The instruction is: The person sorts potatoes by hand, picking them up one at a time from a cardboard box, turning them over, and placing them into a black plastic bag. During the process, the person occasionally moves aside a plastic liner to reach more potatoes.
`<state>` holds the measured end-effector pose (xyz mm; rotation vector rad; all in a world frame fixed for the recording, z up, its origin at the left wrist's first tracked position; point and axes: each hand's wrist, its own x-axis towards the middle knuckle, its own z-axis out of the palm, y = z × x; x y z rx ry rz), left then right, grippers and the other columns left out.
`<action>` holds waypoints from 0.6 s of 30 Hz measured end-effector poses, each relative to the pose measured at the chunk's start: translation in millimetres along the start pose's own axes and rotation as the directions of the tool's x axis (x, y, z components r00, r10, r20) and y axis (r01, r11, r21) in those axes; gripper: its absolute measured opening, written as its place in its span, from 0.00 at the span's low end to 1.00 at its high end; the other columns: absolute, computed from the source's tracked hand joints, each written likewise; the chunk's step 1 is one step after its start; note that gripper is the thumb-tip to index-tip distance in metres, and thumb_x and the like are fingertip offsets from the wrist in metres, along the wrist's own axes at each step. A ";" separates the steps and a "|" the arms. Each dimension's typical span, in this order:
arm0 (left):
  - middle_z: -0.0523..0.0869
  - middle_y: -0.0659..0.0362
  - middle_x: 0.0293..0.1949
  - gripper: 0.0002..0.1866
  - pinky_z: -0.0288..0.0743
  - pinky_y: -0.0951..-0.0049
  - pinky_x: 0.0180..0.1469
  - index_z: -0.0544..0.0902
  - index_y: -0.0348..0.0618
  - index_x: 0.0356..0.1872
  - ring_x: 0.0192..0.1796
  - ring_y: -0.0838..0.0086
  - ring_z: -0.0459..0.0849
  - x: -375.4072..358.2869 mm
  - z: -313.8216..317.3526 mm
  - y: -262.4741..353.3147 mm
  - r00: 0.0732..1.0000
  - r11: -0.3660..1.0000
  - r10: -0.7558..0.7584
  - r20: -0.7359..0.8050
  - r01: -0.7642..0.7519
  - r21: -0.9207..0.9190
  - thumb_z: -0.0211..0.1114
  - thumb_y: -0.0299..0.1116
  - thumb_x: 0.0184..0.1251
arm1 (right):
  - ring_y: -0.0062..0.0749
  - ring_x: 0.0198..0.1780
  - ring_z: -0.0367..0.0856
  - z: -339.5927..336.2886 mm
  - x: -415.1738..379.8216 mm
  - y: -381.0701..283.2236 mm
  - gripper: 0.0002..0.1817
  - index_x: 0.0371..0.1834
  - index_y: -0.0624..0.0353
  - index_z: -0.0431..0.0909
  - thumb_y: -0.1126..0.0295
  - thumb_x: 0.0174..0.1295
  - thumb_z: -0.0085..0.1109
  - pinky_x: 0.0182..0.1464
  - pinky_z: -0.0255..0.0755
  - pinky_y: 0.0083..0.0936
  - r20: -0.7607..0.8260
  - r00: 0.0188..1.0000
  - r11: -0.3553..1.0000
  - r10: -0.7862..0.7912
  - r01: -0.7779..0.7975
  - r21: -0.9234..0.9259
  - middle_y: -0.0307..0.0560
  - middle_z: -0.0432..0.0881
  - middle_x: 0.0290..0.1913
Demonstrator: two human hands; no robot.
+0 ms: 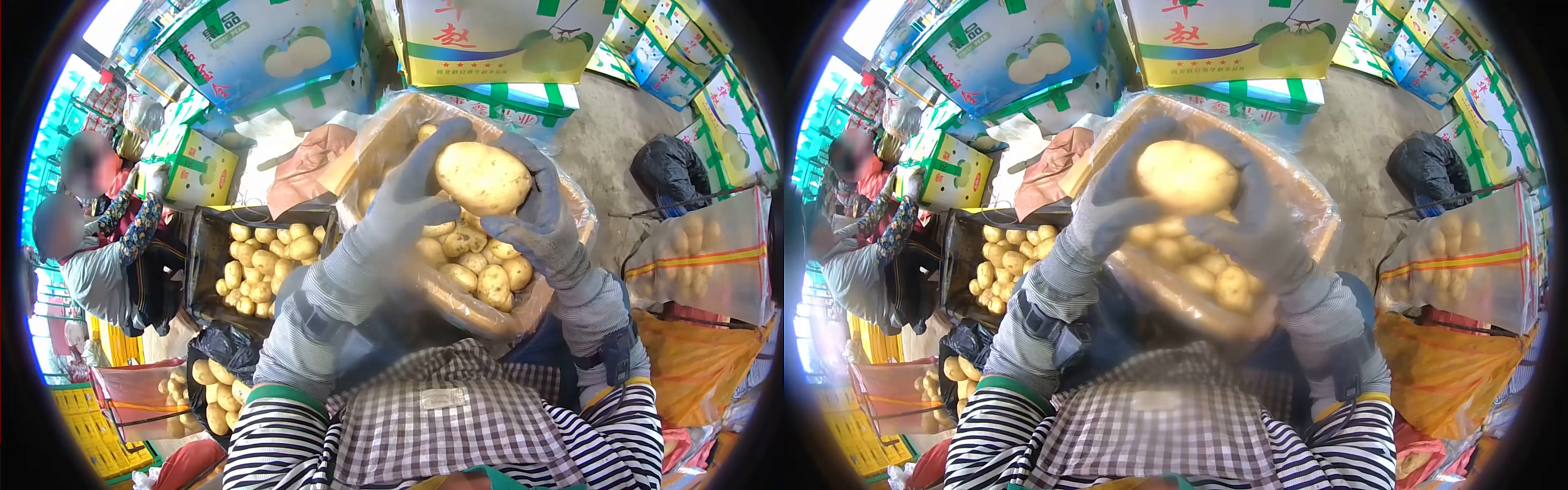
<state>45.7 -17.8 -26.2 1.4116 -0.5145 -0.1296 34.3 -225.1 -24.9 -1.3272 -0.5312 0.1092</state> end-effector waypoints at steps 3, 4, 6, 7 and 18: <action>0.71 0.52 0.67 0.41 0.62 0.69 0.71 0.60 0.38 0.75 0.69 0.72 0.69 -2.9 1.1 -0.4 0.989 0.985 -0.147 -0.024 0.144 -0.090 0.67 0.30 0.60 | 0.37 0.71 0.66 -5.1 -1.6 2.2 0.44 0.73 0.66 0.57 0.70 0.55 0.72 0.73 0.61 0.33 0.015 0.997 0.986 -0.075 0.076 -0.148 0.55 0.65 0.70; 0.72 0.53 0.66 0.40 0.63 0.70 0.70 0.61 0.39 0.75 0.68 0.72 0.70 -3.2 0.6 1.0 0.980 0.974 -0.198 -0.020 0.194 -0.119 0.68 0.31 0.60 | 0.38 0.72 0.66 -6.2 -2.2 2.8 0.43 0.73 0.66 0.57 0.70 0.56 0.72 0.73 0.61 0.33 0.025 0.996 0.981 -0.083 0.086 -0.176 0.55 0.65 0.71; 0.73 0.53 0.65 0.39 0.64 0.70 0.68 0.63 0.41 0.74 0.65 0.72 0.72 -3.4 2.4 7.3 0.957 0.931 -0.288 -0.025 0.274 -0.242 0.68 0.33 0.61 | 0.38 0.72 0.66 -8.0 -3.4 3.8 0.43 0.73 0.66 0.59 0.70 0.55 0.72 0.73 0.61 0.33 0.040 0.995 0.957 -0.096 0.103 -0.270 0.56 0.66 0.71; 0.73 0.54 0.64 0.38 0.65 0.70 0.67 0.63 0.41 0.74 0.64 0.72 0.73 -3.2 5.4 13.5 0.944 0.894 -0.328 -0.030 0.300 -0.334 0.68 0.34 0.62 | 0.38 0.71 0.67 -8.8 -4.3 4.2 0.43 0.72 0.66 0.60 0.69 0.55 0.73 0.73 0.62 0.32 0.045 0.994 0.936 -0.101 0.110 -0.335 0.56 0.67 0.70; 0.78 0.58 0.56 0.33 0.72 0.74 0.59 0.68 0.42 0.70 0.57 0.75 0.77 -6.8 6.3 0.9 0.949 0.883 -0.312 -0.051 0.269 -0.385 0.66 0.43 0.67 | 0.31 0.56 0.81 -7.8 -2.2 -3.9 0.35 0.73 0.64 0.63 0.73 0.62 0.65 0.57 0.77 0.25 0.007 0.999 0.934 -0.033 0.033 -0.355 0.54 0.77 0.64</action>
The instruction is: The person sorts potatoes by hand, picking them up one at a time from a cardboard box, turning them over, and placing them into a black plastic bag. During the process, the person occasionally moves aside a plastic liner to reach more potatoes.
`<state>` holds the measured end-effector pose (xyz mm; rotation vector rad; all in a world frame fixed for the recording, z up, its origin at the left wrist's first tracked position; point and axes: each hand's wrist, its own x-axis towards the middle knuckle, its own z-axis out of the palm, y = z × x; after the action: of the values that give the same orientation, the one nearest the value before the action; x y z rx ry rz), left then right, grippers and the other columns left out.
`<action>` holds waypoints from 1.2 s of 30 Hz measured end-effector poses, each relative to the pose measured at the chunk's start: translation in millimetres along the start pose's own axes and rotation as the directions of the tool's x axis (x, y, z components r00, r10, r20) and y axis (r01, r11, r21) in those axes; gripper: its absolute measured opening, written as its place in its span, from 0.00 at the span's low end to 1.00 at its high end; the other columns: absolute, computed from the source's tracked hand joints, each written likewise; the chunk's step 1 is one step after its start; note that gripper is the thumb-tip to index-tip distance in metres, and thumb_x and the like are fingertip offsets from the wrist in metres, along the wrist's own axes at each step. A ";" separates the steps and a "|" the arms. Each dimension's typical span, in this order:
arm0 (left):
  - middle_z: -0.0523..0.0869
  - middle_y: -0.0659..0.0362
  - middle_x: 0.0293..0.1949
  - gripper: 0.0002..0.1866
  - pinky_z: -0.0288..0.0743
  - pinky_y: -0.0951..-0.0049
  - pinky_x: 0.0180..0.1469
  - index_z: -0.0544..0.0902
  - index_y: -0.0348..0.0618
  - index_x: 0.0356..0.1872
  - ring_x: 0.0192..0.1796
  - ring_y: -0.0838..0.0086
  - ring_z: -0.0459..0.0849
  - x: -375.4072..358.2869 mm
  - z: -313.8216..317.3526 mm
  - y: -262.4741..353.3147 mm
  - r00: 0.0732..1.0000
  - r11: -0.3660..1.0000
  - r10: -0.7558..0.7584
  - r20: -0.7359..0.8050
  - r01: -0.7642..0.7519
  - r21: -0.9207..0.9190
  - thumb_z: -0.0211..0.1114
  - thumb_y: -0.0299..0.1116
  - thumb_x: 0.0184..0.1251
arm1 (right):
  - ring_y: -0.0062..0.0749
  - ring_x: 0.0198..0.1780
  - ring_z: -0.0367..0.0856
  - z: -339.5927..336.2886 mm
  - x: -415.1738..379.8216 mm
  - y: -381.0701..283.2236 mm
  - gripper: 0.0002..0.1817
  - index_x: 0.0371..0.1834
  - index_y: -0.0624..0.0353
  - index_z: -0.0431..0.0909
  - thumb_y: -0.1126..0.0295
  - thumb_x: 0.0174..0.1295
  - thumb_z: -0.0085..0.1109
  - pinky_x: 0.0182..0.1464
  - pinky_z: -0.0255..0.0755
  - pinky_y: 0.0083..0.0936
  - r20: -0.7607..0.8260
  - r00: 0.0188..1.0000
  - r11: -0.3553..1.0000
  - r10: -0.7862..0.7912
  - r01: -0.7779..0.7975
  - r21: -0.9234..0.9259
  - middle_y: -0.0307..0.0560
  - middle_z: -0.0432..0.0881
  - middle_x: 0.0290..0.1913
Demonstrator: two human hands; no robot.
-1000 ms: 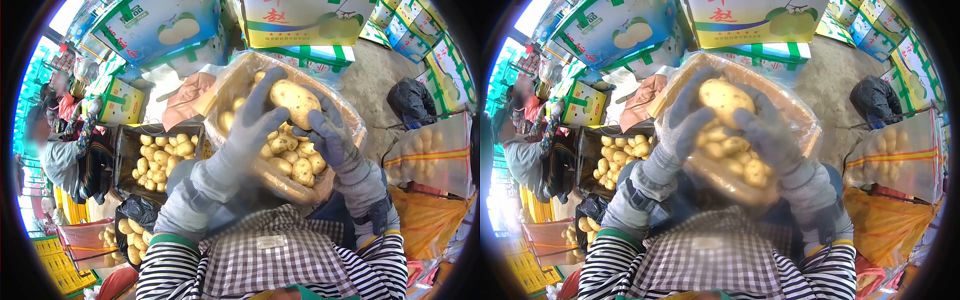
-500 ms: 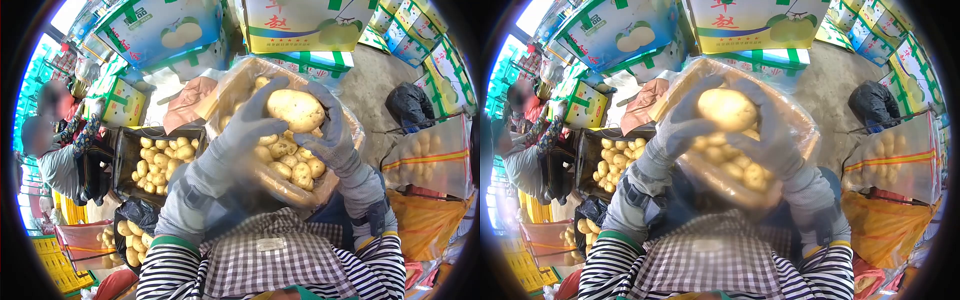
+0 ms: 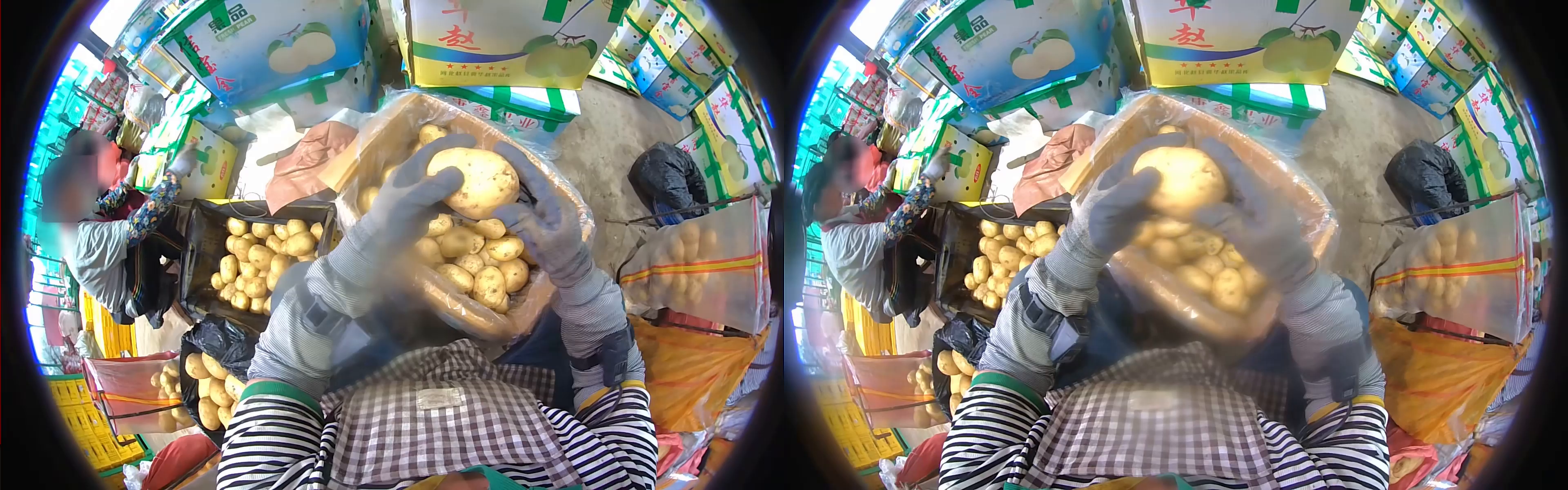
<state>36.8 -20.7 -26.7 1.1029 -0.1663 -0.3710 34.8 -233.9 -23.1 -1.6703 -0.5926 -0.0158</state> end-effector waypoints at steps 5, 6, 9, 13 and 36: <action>0.77 0.56 0.60 0.34 0.75 0.72 0.60 0.62 0.40 0.74 0.60 0.73 0.78 -1.0 -7.2 -5.9 0.997 0.979 0.025 0.079 -0.008 -0.203 0.62 0.40 0.70 | 0.25 0.55 0.79 -8.5 -2.5 -5.7 0.25 0.69 0.64 0.71 0.76 0.67 0.56 0.56 0.76 0.22 0.022 0.997 0.998 0.069 -0.069 0.008 0.48 0.76 0.65; 0.77 0.55 0.61 0.34 0.75 0.71 0.60 0.61 0.39 0.74 0.61 0.72 0.79 0.1 -7.8 -6.9 0.995 0.971 0.021 0.094 0.002 -0.237 0.61 0.40 0.71 | 0.24 0.56 0.79 -9.1 -2.3 -5.5 0.25 0.68 0.64 0.71 0.75 0.67 0.56 0.56 0.75 0.22 0.016 0.997 0.996 0.077 -0.078 0.034 0.47 0.77 0.65; 0.76 0.53 0.64 0.34 0.77 0.68 0.61 0.59 0.37 0.75 0.63 0.69 0.79 0.8 -7.1 -7.9 0.993 0.949 0.014 0.118 0.024 -0.315 0.58 0.39 0.72 | 0.24 0.57 0.77 -9.3 -2.8 -6.2 0.24 0.67 0.65 0.72 0.74 0.68 0.56 0.57 0.74 0.21 0.013 0.996 0.993 0.085 -0.086 0.084 0.46 0.77 0.63; 0.75 0.52 0.64 0.33 0.78 0.66 0.61 0.58 0.36 0.74 0.63 0.67 0.79 0.9 1.2 -5.2 0.993 0.943 0.016 0.114 0.023 -0.332 0.56 0.38 0.73 | 0.24 0.59 0.76 -11.2 -4.1 -10.3 0.25 0.68 0.66 0.70 0.76 0.67 0.58 0.62 0.72 0.21 0.030 0.999 0.987 0.037 -0.041 0.157 0.46 0.78 0.61; 0.76 0.52 0.62 0.28 0.76 0.66 0.57 0.64 0.42 0.72 0.59 0.66 0.79 11.0 -7.9 -27.1 0.997 0.869 -0.076 -0.029 0.081 0.487 0.54 0.43 0.78 | 0.31 0.56 0.77 -17.9 -17.5 4.5 0.28 0.66 0.58 0.70 0.59 0.65 0.64 0.43 0.81 0.26 0.045 0.880 0.795 0.473 -0.449 0.408 0.49 0.77 0.58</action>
<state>43.8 -29.0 -55.0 1.6178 -0.2146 -0.4082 27.1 -257.3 -29.5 -1.3557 -0.1093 0.3911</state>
